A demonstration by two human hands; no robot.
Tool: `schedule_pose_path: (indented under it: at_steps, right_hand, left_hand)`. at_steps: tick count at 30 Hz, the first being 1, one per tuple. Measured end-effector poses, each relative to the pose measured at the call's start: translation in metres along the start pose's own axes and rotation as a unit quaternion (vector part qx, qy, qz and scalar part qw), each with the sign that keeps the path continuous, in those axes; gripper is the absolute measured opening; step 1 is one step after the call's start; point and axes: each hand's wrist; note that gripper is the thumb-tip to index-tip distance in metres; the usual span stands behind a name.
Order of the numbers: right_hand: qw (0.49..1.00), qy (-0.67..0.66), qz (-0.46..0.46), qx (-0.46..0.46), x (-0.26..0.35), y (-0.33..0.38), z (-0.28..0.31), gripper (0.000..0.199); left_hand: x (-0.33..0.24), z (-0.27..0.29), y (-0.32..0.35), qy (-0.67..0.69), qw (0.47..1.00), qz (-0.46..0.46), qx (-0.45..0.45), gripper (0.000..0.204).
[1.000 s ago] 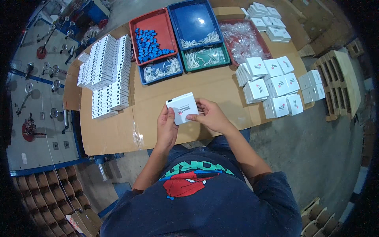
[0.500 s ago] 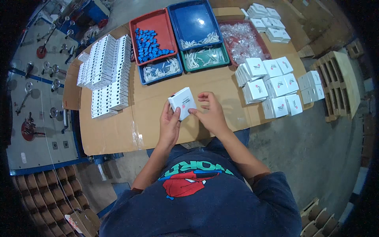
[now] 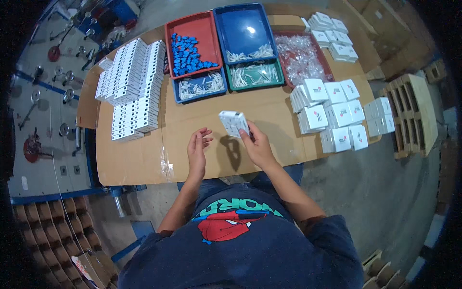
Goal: Picking up small components, placing them in a plastic bag, and then placing the bag into a small white box.
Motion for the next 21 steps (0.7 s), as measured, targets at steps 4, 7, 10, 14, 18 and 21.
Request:
schedule_pose_path:
  at_steps: [4,7,10,14,18,21]
  right_hand:
    - [0.990,0.133,-0.040,0.031,0.003,-0.009,-0.001,0.037]
    - [0.993,-0.040,-0.099,0.055,-0.021,-0.021,-0.003,0.046]
    - [0.981,-0.060,-0.157,0.099,-0.005,-0.037,-0.029,0.052]
    - [0.979,-0.030,-0.112,0.166,0.000,-0.068,-0.074,0.052]
    - [0.977,0.013,-0.028,0.213,0.011,-0.114,-0.148,0.047]
    - [0.971,0.079,0.067,0.215,0.016,-0.152,-0.209,0.046]
  left_hand:
    - [0.043,0.049,-0.014,-0.150,0.983,-0.017,-0.108,0.024]
    - [0.074,0.081,-0.018,-0.267,0.953,-0.062,-0.131,0.019]
    - [0.078,0.099,-0.006,-0.335,0.924,-0.118,-0.141,0.015]
    - [0.075,0.093,-0.004,-0.421,0.871,-0.203,-0.152,0.014]
    - [0.066,0.096,0.000,-0.433,0.870,-0.178,-0.155,0.018]
    - [0.070,0.090,-0.008,-0.423,0.874,-0.178,-0.160,0.019]
Point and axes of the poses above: each hand's wrist, its own y-axis away from the middle knuckle, its own z-axis out of the back of the hand, x = y × z, and after that the axes turned 5 degrees about -y, right-handed
